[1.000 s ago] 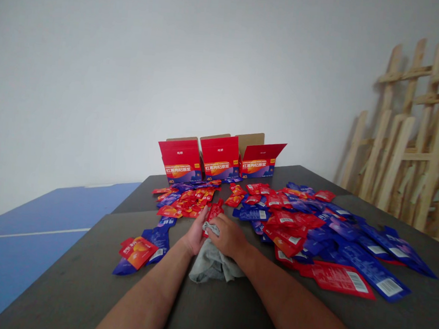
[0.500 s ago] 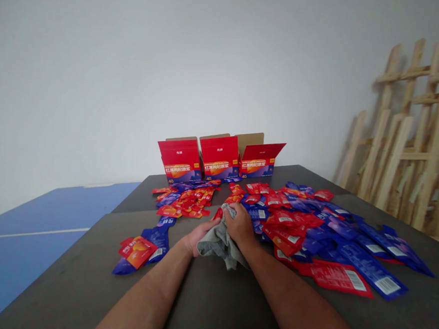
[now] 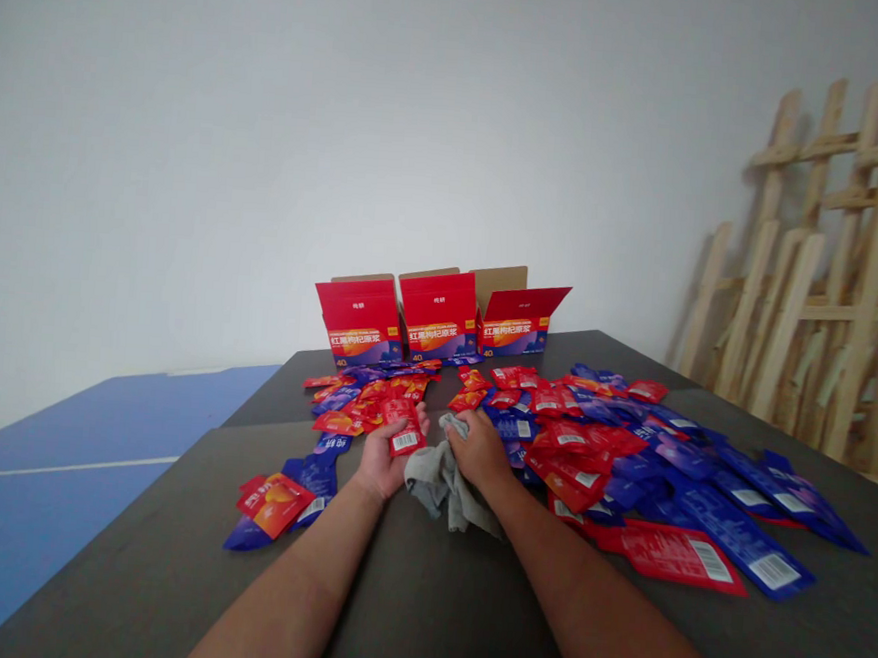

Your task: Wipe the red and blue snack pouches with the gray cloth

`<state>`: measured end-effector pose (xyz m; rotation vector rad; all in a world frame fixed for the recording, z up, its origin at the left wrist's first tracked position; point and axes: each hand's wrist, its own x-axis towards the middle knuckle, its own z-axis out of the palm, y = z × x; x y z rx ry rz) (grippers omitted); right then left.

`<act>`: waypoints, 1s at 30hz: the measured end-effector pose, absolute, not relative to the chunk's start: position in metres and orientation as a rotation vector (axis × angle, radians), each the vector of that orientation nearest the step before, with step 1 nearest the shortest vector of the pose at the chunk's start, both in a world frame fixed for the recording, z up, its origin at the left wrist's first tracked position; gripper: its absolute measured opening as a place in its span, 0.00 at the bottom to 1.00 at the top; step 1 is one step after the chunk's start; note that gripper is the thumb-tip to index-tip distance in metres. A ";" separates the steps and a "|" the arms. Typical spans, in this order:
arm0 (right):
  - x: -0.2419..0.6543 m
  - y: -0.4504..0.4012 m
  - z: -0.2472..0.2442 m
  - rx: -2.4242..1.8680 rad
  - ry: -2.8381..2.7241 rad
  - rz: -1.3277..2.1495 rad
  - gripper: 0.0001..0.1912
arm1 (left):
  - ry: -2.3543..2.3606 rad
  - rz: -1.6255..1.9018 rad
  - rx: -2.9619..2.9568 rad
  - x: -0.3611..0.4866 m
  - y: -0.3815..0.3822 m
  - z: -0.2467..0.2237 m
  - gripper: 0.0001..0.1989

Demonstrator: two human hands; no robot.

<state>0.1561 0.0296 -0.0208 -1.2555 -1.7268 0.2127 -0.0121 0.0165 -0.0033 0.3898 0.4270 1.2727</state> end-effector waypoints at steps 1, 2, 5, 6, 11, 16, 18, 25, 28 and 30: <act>0.153 0.027 -0.023 -1.222 -1.802 0.198 0.10 | 0.432 1.350 0.379 -0.013 0.018 -0.003 0.19; 0.150 0.025 -0.025 -1.186 -1.860 0.174 0.12 | 0.438 1.404 0.381 -0.013 0.019 -0.003 0.20; 0.143 0.015 -0.027 -1.087 -1.932 0.032 0.27 | 0.454 1.371 0.432 -0.009 0.021 -0.005 0.17; 0.142 0.012 -0.026 -1.064 -1.948 -0.026 0.30 | 0.466 1.329 0.452 -0.007 0.022 -0.006 0.15; 0.139 0.001 -0.019 -0.992 -2.156 -0.215 0.32 | 0.576 1.242 0.526 0.005 0.021 -0.016 0.13; 0.139 0.003 -0.019 -1.006 -2.201 -0.211 0.27 | 0.593 1.219 0.594 0.011 0.016 -0.017 0.18; 0.140 0.006 -0.019 -1.021 -2.191 -0.178 0.28 | 0.545 1.157 0.622 0.011 0.015 -0.017 0.23; 0.181 0.023 0.006 -1.240 -1.981 -0.114 0.26 | 0.536 1.058 0.735 0.006 0.024 -0.023 0.35; 0.213 0.031 0.023 -1.527 -1.866 -0.124 0.23 | 0.575 1.040 0.753 0.007 0.026 -0.026 0.36; 0.230 0.038 0.032 -1.696 -1.900 -0.148 0.23 | 0.589 1.029 0.769 0.008 0.026 -0.027 0.36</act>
